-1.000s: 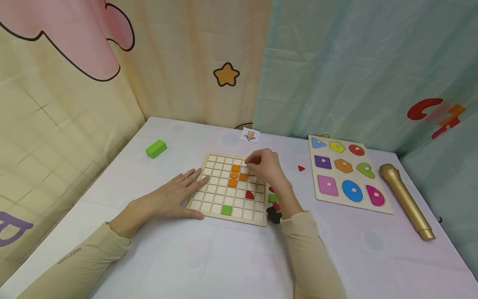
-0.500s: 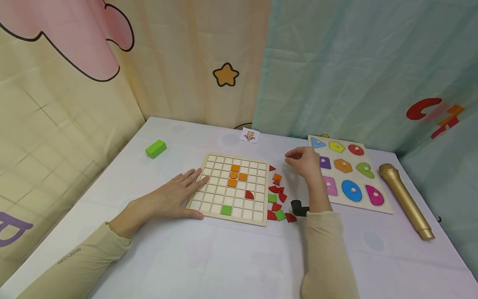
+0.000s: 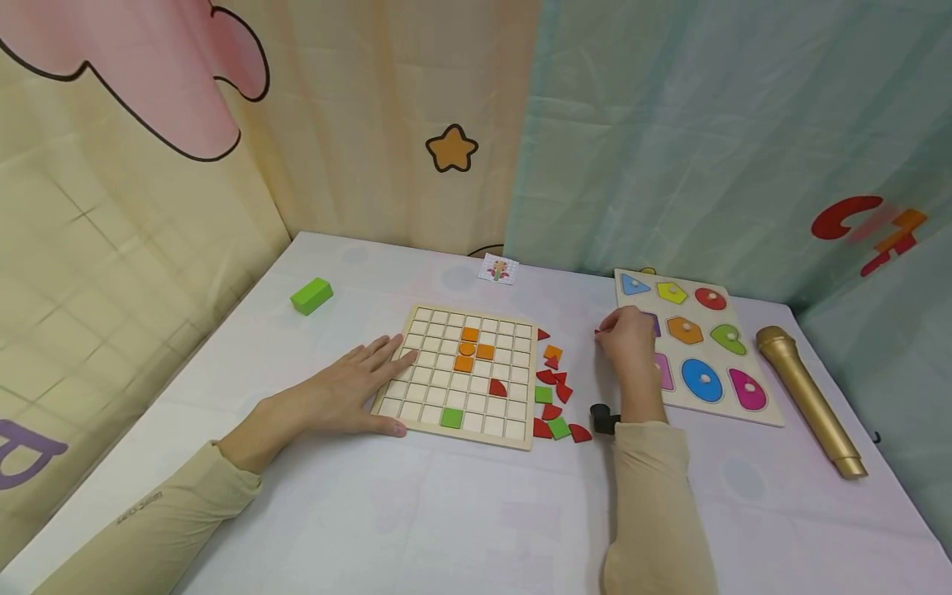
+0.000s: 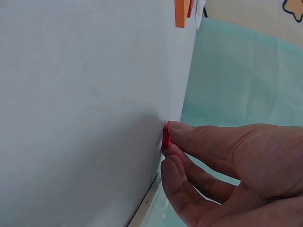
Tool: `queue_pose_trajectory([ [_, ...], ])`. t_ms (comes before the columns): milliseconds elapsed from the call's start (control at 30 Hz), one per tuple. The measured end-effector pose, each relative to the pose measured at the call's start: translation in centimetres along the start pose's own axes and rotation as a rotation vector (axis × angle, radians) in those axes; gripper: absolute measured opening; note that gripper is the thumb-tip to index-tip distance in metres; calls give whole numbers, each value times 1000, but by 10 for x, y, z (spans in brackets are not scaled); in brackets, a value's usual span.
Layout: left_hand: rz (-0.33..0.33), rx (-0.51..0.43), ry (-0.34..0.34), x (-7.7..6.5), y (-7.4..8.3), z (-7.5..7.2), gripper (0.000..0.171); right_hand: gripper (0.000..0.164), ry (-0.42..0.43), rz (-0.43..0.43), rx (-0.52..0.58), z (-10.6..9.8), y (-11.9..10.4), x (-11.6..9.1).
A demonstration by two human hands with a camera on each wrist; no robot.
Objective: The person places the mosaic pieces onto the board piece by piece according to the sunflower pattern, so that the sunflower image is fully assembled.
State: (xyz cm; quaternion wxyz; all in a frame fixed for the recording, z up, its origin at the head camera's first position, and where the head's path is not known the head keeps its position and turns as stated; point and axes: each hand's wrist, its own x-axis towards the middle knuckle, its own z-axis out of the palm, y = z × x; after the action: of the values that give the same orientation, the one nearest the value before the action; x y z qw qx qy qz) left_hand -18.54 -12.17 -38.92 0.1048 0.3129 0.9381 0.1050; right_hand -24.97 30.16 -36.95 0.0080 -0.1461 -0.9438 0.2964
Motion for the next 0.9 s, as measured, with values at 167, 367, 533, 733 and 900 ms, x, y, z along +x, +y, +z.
queue_pose_trajectory([
  [167, 6, -4, 1, 1, 1, -1, 115, 21, -18, -50, 3, 2, 3, 1],
  [367, 16, -2, 7, 2, -1, 2, 115, 23, -89, -61, 60, 0, 2, 0],
  [533, 15, -11, 8, 2, -1, 2, 115, 22, -96, -75, 112, 2, -5, -2],
  [733, 17, -11, 8, 1, 0, 0, 114, 21, -93, -164, 195, 9, -25, -8],
  [900, 19, -12, 14, 0, 0, 0, 114, 16, -112, -261, 223, 24, -51, -17],
])
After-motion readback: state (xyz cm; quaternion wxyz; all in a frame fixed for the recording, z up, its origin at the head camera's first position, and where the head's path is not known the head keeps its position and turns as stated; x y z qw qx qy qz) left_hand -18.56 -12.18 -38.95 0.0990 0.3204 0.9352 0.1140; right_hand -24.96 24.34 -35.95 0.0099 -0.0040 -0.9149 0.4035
